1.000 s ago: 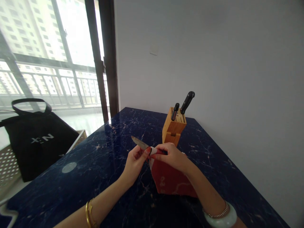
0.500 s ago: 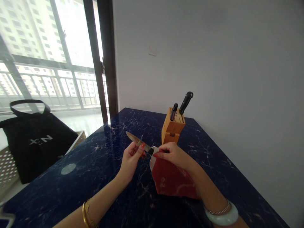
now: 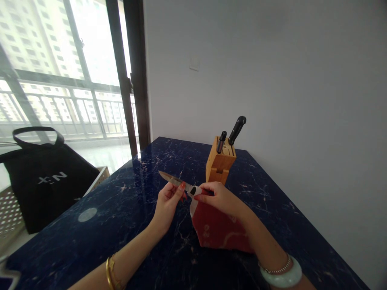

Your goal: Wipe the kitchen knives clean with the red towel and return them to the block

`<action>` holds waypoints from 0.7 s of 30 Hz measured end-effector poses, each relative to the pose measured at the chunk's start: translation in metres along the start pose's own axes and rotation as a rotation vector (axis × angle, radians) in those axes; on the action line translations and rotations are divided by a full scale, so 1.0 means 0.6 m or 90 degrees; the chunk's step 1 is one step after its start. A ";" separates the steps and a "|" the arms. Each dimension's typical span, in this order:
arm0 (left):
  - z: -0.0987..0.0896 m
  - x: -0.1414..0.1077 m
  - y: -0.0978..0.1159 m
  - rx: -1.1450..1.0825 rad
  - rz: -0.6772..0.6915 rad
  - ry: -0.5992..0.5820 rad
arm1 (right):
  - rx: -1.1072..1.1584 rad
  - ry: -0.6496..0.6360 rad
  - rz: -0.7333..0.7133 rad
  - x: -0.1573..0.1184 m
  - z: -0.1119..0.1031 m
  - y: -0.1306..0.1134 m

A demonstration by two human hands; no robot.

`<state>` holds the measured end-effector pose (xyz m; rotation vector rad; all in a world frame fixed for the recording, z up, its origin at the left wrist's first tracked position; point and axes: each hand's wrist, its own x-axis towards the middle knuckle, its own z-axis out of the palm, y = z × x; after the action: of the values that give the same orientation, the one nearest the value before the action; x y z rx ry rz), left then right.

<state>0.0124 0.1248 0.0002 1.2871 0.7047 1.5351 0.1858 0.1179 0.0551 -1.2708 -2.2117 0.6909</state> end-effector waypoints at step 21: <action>0.018 -0.013 0.014 0.035 -0.007 -0.055 | -0.101 0.081 -0.055 0.005 0.012 -0.013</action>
<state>0.0200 0.1128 0.0076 1.3799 0.7012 1.4502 0.1754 0.1159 0.0553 -1.2491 -2.2377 0.3972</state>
